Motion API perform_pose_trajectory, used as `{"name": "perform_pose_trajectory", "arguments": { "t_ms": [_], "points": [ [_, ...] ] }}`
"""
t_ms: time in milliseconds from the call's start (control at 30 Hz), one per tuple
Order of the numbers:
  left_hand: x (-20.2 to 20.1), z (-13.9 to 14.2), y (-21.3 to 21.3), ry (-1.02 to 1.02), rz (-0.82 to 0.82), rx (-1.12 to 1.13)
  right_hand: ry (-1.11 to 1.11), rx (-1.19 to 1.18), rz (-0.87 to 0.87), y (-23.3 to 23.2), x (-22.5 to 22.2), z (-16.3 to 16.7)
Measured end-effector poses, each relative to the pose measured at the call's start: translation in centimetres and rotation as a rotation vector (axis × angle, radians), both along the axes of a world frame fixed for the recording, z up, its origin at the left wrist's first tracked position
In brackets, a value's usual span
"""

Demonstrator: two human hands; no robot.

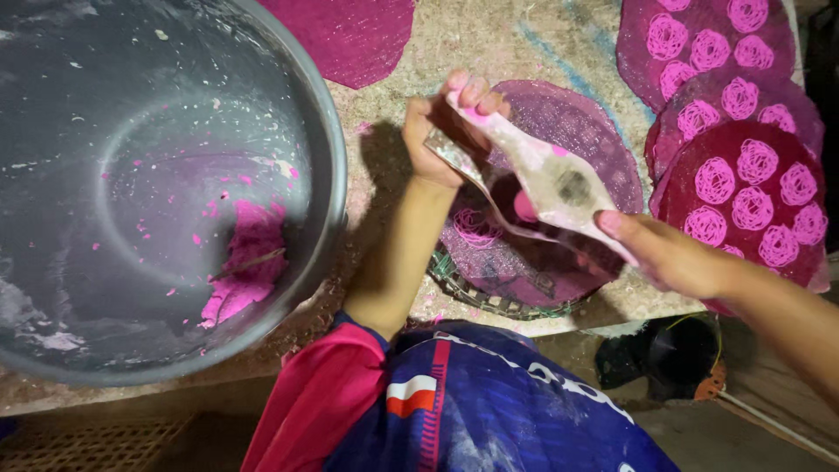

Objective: The person scoops pink paste from a large plastic basin and packs it into a handheld extruder tool, then squeezes the tool to pipe spiral rosettes onto round boards arranged on the workbench. They repeat the loading and piping cycle across several boards, adding rosettes one after another.

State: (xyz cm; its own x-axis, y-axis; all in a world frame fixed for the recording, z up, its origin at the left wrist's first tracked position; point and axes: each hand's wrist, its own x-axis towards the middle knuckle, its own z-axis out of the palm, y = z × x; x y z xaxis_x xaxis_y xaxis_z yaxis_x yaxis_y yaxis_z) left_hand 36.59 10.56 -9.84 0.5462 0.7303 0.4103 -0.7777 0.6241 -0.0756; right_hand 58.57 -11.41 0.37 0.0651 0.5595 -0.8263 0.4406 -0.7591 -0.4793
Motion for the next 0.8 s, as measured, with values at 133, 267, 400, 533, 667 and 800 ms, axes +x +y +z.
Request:
{"name": "perform_pose_trajectory", "arguments": {
  "t_ms": [133, 267, 400, 533, 667, 800],
  "points": [
    [-1.6, 0.1, 1.2, 0.079, -0.02, 0.02, -0.024, 0.04, -0.011, 0.1, -0.8, -1.6],
    [-1.7, 0.0, -0.4, 0.095, 0.017, -0.015, 0.211, 0.183, 0.088, -0.2, -0.9, -1.1],
    [0.2, 1.1, -0.4, 0.031, 0.007, -0.041, 0.037, 0.158, 0.058, 0.5, -0.3, -0.2],
    [-0.2, 1.9, 1.6, 0.173, -0.075, -0.109, 0.116, 0.292, -0.006, 1.3, -0.6, -0.7],
    [-2.2, -0.7, 1.7, 0.774, -0.135, 0.027, 0.146, 0.296, 0.052, 1.2, -0.1, -1.3],
    [-3.5, -6.6, -0.8, 1.324, -0.316, 0.379, 0.071, 0.318, 0.071, 0.8, 1.1, -2.3]
  ]
}}
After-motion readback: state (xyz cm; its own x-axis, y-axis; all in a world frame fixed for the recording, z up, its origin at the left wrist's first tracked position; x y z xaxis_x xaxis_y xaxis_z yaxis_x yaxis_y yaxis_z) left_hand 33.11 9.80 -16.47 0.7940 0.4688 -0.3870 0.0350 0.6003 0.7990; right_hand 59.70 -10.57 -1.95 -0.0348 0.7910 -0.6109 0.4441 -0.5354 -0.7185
